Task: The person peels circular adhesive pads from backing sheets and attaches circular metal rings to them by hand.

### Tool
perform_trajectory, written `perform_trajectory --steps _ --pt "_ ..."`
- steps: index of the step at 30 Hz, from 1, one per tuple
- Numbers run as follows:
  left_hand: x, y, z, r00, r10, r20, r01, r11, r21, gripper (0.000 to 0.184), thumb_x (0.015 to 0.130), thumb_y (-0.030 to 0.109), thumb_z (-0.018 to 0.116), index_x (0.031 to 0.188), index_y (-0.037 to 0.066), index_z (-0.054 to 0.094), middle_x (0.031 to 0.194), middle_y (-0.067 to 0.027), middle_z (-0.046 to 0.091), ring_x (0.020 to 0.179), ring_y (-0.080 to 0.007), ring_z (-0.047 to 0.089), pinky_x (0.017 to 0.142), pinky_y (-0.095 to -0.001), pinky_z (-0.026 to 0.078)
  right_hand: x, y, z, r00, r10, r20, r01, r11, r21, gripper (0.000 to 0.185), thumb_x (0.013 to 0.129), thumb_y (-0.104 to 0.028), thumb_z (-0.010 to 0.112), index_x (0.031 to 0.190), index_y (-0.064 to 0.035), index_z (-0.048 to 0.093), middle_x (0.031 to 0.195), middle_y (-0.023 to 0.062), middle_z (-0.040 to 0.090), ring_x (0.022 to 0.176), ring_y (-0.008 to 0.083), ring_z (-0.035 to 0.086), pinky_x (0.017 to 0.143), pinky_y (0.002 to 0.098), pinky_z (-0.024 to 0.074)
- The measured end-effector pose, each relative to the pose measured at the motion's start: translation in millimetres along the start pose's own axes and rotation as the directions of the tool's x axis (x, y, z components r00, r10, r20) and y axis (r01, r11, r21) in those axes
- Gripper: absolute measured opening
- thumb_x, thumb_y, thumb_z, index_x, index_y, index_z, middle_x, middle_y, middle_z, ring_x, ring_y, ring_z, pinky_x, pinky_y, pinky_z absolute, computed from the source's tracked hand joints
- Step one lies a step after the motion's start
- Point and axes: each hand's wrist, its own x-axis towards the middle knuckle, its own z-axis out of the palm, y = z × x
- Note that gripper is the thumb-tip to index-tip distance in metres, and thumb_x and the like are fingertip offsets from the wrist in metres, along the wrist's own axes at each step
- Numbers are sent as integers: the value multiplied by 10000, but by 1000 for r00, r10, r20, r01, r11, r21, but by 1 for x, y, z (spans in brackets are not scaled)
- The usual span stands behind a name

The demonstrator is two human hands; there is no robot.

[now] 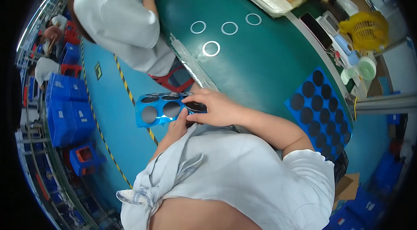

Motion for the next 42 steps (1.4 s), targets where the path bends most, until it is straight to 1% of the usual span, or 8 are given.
perform_trajectory --steps 6,10,19,24,26,31,36,42 --pt "2 7 3 999 -29 36 24 988 153 390 879 313 323 1054 -19 428 909 -139 538 784 -212 547 734 -309 430 3 23 0 984 171 41 -170 862 477 264 826 -218 475 1047 -81 523 912 63 529 767 141 526 697 275 426" --pt "2 11 1 999 -33 -15 33 999 35 412 894 318 276 953 -26 496 829 -112 572 744 -179 546 725 -283 427 11 58 -48 898 374 -232 -129 728 673 253 834 -101 386 1074 -67 459 884 52 540 699 109 534 571 244 451" --pt "-2 10 -9 998 -4 -56 4 1000 -7 418 897 313 278 955 -41 492 830 -134 575 732 -188 558 721 -289 430 36 116 -114 661 86 -745 -404 878 -257 207 758 -144 464 869 -12 577 734 107 604 615 193 591 588 297 454" --pt "-4 15 -12 999 6 -45 -4 1000 30 366 893 278 322 962 -39 492 841 -122 575 732 -190 561 720 -277 437 36 116 -125 636 338 -693 -467 884 3 251 733 -238 546 892 -51 596 808 121 599 748 251 569 670 337 446" --pt "-8 28 -6 995 -78 -69 93 965 247 334 887 253 352 966 -39 493 843 -103 576 740 -186 557 716 -281 441 30 97 -118 664 22 -747 -510 744 -432 269 728 -264 564 896 -56 596 889 127 580 836 267 536 709 347 439" --pt "-7 29 -21 992 103 80 -129 690 712 218 801 186 540 884 -15 531 741 -57 573 661 -137 539 621 -254 434 26 32 -56 969 -237 -73 216 952 -216 455 715 -268 596 1105 -67 477 1123 146 469 1023 285 452 875 354 352" --pt "-9 22 -34 979 194 58 -187 752 632 143 784 94 552 862 -25 535 730 -44 569 646 -123 536 592 -240 434 27 9 -26 946 -115 303 110 993 32 492 698 -299 613 1093 -35 484 973 168 556 908 279 532 770 337 406" --pt "-20 14 -34 906 257 -337 12 780 625 180 752 166 595 785 -8 565 617 -30 558 575 -112 524 526 -245 411 27 1 -5 980 -168 103 172 985 -28 305 711 -182 578 989 -60 557 787 135 598 718 270 574 653 330 435"
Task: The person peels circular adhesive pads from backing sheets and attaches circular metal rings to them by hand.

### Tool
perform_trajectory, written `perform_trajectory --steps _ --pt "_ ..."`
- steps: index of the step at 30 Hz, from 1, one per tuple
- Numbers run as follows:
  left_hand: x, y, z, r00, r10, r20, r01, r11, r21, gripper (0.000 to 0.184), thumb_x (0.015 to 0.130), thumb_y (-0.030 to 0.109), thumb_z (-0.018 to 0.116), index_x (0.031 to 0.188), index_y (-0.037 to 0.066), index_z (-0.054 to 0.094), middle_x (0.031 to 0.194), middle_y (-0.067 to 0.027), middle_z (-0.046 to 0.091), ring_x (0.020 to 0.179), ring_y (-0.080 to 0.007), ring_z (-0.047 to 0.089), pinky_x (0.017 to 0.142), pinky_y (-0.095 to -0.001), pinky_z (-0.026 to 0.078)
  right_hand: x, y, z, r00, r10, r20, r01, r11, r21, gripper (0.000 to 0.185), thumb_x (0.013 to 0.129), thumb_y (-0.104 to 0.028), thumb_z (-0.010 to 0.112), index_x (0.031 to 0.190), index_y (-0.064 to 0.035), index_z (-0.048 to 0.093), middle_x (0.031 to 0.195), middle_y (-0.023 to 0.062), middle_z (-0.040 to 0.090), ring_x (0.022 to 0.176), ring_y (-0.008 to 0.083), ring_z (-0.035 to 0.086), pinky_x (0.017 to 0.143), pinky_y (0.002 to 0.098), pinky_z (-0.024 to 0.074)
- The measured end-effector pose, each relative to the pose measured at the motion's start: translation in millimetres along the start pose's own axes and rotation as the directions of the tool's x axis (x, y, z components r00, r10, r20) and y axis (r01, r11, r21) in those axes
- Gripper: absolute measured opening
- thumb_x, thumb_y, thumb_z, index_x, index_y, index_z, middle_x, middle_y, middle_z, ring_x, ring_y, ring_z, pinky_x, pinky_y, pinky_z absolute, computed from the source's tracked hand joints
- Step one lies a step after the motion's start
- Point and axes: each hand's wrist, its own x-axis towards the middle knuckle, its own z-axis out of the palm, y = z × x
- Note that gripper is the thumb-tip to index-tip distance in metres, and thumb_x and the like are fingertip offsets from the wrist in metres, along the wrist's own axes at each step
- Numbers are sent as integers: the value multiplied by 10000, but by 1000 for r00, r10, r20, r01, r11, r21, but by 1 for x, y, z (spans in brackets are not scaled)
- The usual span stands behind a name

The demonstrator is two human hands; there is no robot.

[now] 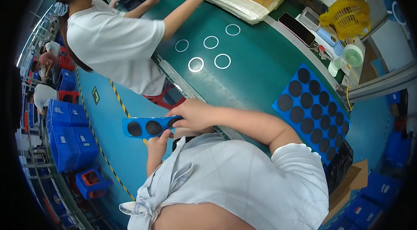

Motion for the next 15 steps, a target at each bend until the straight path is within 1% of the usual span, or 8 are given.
perform_trajectory --steps 2,4,5,6,7,8,10,15 --pt "-3 -1 -2 992 -123 15 124 992 -35 176 760 168 579 732 -5 563 593 -23 550 563 -106 514 526 -238 407 1 -6 8 997 -18 -70 8 990 -140 299 713 -165 569 1008 -116 569 793 130 597 687 279 570 614 329 446" --pt "-7 3 -7 885 -245 396 265 964 3 232 788 214 539 677 10 552 596 -22 546 547 -93 501 521 -234 405 3 3 26 994 -39 -105 20 984 -178 286 700 -152 552 983 -123 585 818 97 604 722 247 582 616 312 461" --pt "-11 -13 -8 879 -46 474 145 974 -175 303 818 311 479 713 33 541 597 -17 536 537 -99 498 522 -226 406 3 13 36 944 -275 -183 200 917 -344 282 692 -155 543 969 -126 589 854 81 603 758 231 583 639 311 463" --pt "-15 -9 -1 882 -56 469 154 973 -174 303 818 311 479 713 33 541 597 -17 536 537 -99 498 522 -226 406 3 18 44 838 -501 -217 341 790 -509 278 684 -157 533 954 -128 594 890 65 602 794 214 584 662 309 465" --pt "-18 -1 13 913 -241 328 386 772 -506 325 823 350 454 740 45 530 613 -18 532 546 -108 498 524 -224 401 0 14 47 834 -526 -168 337 726 -599 258 682 -160 514 924 -120 594 960 42 585 869 193 568 712 311 457" --pt "-20 3 19 856 -455 245 450 423 -786 349 829 388 428 767 57 518 629 -20 528 556 -116 498 525 -221 396 -1 16 49 834 -528 -160 349 730 -588 258 682 -160 514 924 -120 594 960 42 585 869 193 568 712 311 457" --pt "-14 -8 21 937 -154 312 348 438 -829 299 837 362 415 771 81 492 687 -29 520 609 -115 493 527 -222 379 2 19 51 807 -564 -173 373 716 -590 228 681 -167 519 880 -76 586 919 68 593 848 216 570 715 331 456" --pt "-12 -2 21 913 -299 277 395 476 -786 274 857 273 377 907 37 506 799 -71 560 655 -154 544 580 -251 438 -7 4 36 913 -352 -208 257 890 -375 334 664 -237 607 913 -19 564 944 107 580 876 250 555 746 326 444"
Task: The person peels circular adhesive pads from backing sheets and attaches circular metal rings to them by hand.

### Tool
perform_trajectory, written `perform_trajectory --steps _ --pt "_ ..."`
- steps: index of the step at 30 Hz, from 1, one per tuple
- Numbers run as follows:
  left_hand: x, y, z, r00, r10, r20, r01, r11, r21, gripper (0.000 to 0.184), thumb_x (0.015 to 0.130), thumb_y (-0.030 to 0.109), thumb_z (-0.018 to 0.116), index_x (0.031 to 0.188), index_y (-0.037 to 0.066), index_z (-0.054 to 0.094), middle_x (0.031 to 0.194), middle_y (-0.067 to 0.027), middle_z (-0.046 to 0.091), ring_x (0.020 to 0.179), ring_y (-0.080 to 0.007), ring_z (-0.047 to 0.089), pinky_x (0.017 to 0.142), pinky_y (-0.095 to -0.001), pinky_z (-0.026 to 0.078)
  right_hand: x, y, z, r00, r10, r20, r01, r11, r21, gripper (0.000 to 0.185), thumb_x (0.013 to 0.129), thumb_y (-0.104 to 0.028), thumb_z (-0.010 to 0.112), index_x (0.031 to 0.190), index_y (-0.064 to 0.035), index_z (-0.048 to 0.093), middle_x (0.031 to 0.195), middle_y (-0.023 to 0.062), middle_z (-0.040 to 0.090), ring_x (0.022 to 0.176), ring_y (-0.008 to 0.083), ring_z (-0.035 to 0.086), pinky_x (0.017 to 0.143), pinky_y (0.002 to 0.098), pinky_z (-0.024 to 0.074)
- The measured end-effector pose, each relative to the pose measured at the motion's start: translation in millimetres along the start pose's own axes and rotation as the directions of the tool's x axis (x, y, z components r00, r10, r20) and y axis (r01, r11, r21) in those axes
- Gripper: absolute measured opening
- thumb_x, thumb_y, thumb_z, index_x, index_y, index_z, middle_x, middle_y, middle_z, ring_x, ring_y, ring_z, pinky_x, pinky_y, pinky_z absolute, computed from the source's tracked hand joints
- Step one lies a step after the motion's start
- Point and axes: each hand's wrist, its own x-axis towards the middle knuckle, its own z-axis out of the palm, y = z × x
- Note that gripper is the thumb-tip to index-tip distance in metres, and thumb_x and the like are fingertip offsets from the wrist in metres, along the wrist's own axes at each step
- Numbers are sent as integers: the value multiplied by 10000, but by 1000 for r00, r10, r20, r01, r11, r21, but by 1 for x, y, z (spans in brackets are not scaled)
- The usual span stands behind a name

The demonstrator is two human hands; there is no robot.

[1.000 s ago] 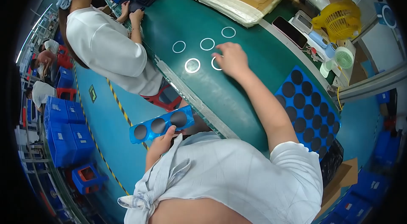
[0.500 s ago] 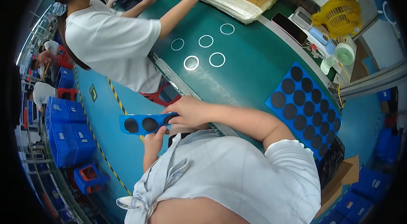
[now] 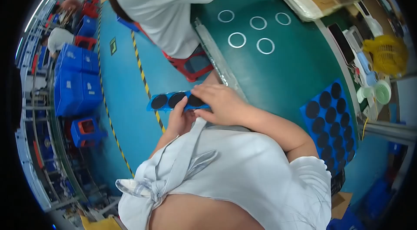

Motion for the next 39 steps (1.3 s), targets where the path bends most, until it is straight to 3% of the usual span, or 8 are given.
perform_trajectory --steps 3,17,19,21,23,29,34,39 --pt "-3 3 9 999 31 20 -33 995 99 339 854 323 403 994 23 473 861 -80 548 719 -151 547 621 -256 460 2 -2 -8 991 113 -73 -114 994 -7 394 666 -293 630 929 -9 560 913 118 585 837 265 562 721 323 451" --pt "-7 6 17 971 171 168 -230 864 448 276 863 209 427 1031 -6 465 960 -68 518 844 -138 519 739 -253 423 5 -7 -29 894 314 320 -352 934 66 348 736 -217 523 991 18 546 795 173 597 709 289 583 666 328 461" --pt "-9 16 30 981 -75 181 11 943 333 291 867 198 413 1044 -28 453 953 -77 527 830 -149 532 750 -252 417 5 -5 -31 784 467 409 -604 727 326 300 757 -186 477 967 11 561 742 167 600 662 266 593 648 295 463" --pt "-9 18 37 986 -109 126 59 935 349 294 870 185 403 1048 -45 445 939 -90 537 818 -160 542 736 -262 426 1 5 -28 769 494 405 -608 761 225 270 785 -151 426 968 -4 560 734 151 601 682 210 602 650 264 458" --pt "-6 17 34 988 -82 134 35 947 319 299 868 182 406 1061 -44 439 925 -95 542 813 -160 543 715 -271 437 -12 26 -5 825 517 228 -541 607 582 259 819 -157 390 954 -16 561 772 137 605 688 172 597 651 265 458" --pt "9 11 21 975 -84 204 21 956 293 288 845 218 447 1004 -22 465 890 -122 551 753 -196 554 652 -300 458 -9 69 -31 482 715 506 -584 -168 794 217 863 -219 390 930 -42 497 716 62 576 584 157 593 394 194 407" --pt "15 16 21 996 -39 80 12 952 305 303 835 248 456 984 -15 474 902 -114 554 745 -220 554 711 -353 450 21 161 -96 505 834 222 -306 -67 950 332 873 -317 365 988 -23 468 845 109 565 721 230 592 537 268 484" --pt "14 23 24 995 -60 79 36 959 280 285 858 225 419 1006 -14 467 920 -99 544 791 -201 553 756 -316 442 59 215 -136 244 970 2 -488 121 865 233 843 -206 445 1010 -44 436 909 96 493 757 210 553 623 292 503"
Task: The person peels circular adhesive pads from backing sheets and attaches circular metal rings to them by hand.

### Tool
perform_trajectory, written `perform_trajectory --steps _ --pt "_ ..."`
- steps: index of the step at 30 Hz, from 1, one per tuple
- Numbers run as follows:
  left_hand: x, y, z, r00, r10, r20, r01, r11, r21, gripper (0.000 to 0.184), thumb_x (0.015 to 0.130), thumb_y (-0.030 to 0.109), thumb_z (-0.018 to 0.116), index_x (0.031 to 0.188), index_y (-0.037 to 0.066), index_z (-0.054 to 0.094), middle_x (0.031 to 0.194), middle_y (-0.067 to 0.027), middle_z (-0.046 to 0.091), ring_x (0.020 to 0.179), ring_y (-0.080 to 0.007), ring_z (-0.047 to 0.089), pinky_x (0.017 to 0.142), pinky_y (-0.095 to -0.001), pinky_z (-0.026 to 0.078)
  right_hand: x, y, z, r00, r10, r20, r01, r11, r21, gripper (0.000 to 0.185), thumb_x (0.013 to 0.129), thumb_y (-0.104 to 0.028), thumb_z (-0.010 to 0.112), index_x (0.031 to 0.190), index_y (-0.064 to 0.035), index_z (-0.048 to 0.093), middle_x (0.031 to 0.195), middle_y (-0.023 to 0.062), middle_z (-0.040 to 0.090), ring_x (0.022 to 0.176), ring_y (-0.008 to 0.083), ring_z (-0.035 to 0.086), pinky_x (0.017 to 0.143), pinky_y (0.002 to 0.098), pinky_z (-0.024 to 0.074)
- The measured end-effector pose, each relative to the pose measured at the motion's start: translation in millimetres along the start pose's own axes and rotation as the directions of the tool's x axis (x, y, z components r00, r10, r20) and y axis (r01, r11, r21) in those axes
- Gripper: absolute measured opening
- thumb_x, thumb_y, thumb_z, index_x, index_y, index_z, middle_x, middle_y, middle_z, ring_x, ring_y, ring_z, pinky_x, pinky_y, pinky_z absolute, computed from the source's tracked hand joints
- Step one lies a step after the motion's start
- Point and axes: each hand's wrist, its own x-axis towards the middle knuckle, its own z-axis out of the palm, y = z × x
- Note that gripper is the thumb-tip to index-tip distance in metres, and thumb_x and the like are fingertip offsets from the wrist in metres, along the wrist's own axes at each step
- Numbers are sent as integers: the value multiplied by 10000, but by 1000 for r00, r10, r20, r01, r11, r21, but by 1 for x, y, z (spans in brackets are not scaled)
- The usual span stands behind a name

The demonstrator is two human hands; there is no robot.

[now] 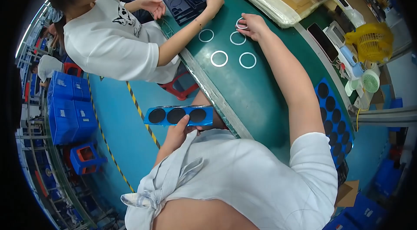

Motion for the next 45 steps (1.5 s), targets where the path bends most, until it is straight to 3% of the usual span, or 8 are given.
perform_trajectory --steps 10,12,15,19,26,34,36,45 --pt "2 7 -6 1000 -6 -2 6 991 132 320 844 265 439 992 -17 476 869 -98 564 724 -176 572 632 -255 459 -23 -1 12 878 -475 -59 288 622 -728 420 778 -133 501 1174 -37 396 1130 142 463 981 225 480 777 331 418" --pt "2 10 -2 1000 25 7 -26 982 190 321 843 275 441 975 -15 486 827 -88 577 696 -146 576 610 -218 450 -59 25 23 640 -697 323 711 380 -591 344 774 -121 495 1106 -33 466 1078 138 503 943 207 507 791 308 411" --pt "4 12 1 996 3 88 -28 960 279 271 839 254 452 955 13 495 827 -70 580 723 -143 583 595 -208 442 -158 44 52 584 -193 788 699 613 -368 280 796 -165 499 1045 -38 515 1040 77 532 975 200 496 839 311 378" --pt "6 7 1 980 3 198 -88 903 420 211 816 218 484 931 47 529 865 -53 579 783 -152 581 612 -237 441 -194 86 73 247 -212 946 903 405 -145 419 733 -206 570 1107 -40 479 1135 140 477 1004 290 480 848 352 379" --pt "-11 19 2 978 -144 149 -85 379 921 235 759 207 503 947 73 546 935 -102 568 878 -247 533 723 -316 420 -205 88 77 313 -158 936 886 404 -228 409 652 -214 656 1007 -37 557 959 130 576 886 272 542 772 320 422" --pt "-9 -3 -5 980 71 188 -162 832 531 254 830 242 470 932 16 526 857 -40 546 822 -133 508 679 -269 408 -166 79 30 830 -71 553 164 979 -121 266 804 -52 424 1068 -50 458 814 89 574 758 162 582 631 248 489" --pt "-2 -2 -18 988 -154 -22 148 883 445 274 826 259 479 963 28 531 887 -40 546 810 -120 514 692 -249 415 -135 59 -5 945 -78 316 110 990 -86 285 797 -28 405 1081 -11 417 824 98 564 735 176 584 597 236 495" --pt "6 1 -2 993 -46 105 20 970 242 306 863 225 405 912 -58 512 793 -122 575 704 -190 563 643 -293 458 -100 36 -79 916 -387 -103 192 650 -735 411 731 -102 505 1110 27 413 890 157 549 757 234 579 611 325 488"
